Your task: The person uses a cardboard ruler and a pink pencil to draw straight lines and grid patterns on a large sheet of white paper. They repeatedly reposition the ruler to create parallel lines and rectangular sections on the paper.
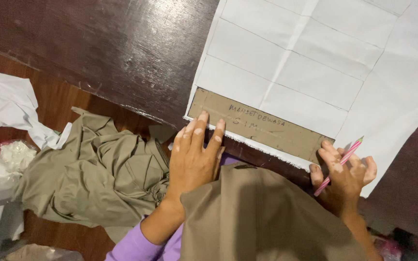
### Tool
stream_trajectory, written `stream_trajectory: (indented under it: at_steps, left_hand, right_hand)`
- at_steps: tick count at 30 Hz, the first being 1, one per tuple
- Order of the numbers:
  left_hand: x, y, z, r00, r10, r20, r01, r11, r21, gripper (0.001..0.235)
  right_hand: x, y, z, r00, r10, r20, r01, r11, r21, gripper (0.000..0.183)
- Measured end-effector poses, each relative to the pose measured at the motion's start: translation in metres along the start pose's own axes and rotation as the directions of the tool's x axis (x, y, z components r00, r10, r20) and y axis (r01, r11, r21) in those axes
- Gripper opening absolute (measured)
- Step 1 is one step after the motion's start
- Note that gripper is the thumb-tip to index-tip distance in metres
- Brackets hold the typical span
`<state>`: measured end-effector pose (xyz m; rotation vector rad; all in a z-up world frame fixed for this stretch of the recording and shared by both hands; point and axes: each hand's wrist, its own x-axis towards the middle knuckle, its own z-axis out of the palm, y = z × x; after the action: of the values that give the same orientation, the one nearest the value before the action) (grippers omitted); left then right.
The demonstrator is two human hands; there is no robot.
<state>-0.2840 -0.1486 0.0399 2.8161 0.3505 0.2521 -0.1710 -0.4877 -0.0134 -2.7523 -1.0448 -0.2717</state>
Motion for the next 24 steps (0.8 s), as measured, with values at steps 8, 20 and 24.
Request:
stream_trajectory:
  at_steps: [8, 20, 24]
  left_hand:
    - [0.003, -0.003, -0.008, 0.998, 0.045, 0.050, -0.043, 0.998, -0.050, 0.052]
    - [0.005, -0.002, -0.007, 0.992, 0.095, 0.081, -0.108, 0.980, 0.165, 0.046]
    - [0.004, 0.000, -0.006, 0.994, 0.067, 0.086, -0.082, 0.979, 0.186, 0.046]
  right_hand:
    - [-0.002, 0.004, 0.008, 0.998, 0.052, 0.029, -0.050, 0.997, -0.051, 0.033]
    - [0.012, -0.014, -0.007, 0.995, 0.061, 0.081, -0.057, 0.997, -0.053, 0.030]
    - [0.014, -0.013, -0.007, 0.998, 0.034, 0.045, -0.033, 0.999, -0.030, 0.029]
